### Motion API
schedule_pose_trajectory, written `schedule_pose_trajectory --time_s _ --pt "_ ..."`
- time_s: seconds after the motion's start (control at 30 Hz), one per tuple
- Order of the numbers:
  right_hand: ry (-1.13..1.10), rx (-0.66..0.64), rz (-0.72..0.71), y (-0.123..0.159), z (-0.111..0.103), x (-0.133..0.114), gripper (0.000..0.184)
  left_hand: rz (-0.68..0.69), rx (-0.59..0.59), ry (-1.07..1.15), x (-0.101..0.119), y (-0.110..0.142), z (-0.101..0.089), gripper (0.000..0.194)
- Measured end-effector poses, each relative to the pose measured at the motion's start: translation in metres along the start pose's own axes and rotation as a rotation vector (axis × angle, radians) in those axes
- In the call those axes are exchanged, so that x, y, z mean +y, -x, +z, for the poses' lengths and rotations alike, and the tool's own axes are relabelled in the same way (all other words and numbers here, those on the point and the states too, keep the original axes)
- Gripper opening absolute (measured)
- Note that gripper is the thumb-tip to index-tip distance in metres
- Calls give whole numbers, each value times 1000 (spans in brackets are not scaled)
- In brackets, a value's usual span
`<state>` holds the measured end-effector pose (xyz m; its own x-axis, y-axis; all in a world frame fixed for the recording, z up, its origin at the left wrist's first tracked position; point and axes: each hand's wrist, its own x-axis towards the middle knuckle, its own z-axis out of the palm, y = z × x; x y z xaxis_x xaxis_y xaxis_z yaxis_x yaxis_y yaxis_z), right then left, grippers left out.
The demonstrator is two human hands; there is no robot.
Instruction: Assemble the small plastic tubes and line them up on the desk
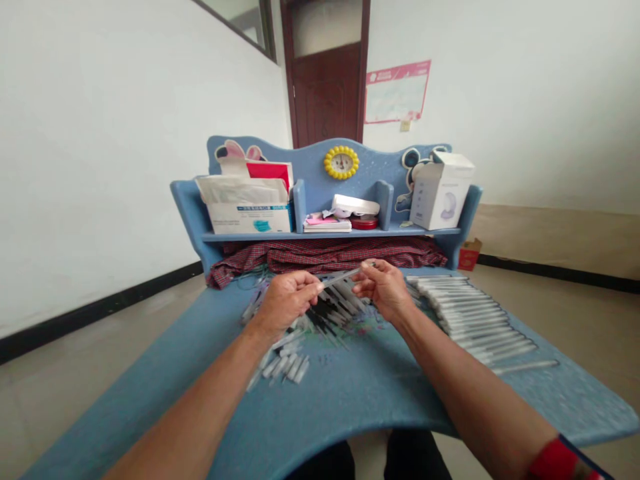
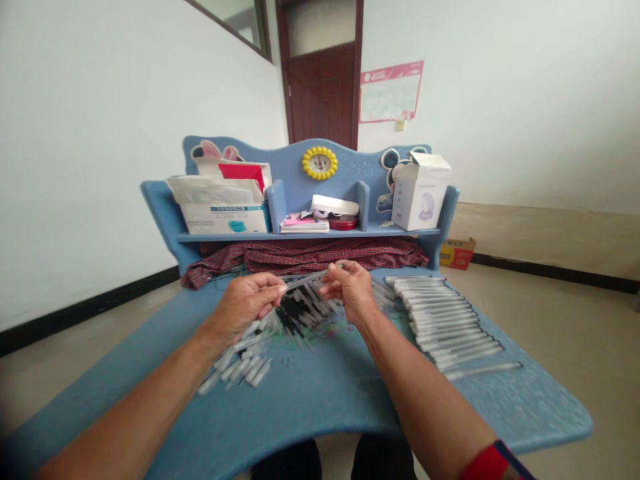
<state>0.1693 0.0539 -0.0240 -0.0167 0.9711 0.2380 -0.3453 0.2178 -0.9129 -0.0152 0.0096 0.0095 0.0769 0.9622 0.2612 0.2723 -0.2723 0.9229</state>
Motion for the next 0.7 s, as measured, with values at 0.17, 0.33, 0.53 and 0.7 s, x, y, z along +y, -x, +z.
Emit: schedule_pose_trajectory --time_s 0.17,0.33,0.53,0.7 --pt "959 33 -558 5 -2 -11 22 -57 42 -93 -1 -1 0 24" --pt "1525 -289 -821 22 14 -13 20 -100 1 -43 -1 1 2 22" --pt "1748 -383 -658 17 9 -29 23 -66 -113 -180 5 3 -5 37" --pt "1932 -278 -247 -16 -35 -71 28 -45 -7 -266 9 0 -17 33"
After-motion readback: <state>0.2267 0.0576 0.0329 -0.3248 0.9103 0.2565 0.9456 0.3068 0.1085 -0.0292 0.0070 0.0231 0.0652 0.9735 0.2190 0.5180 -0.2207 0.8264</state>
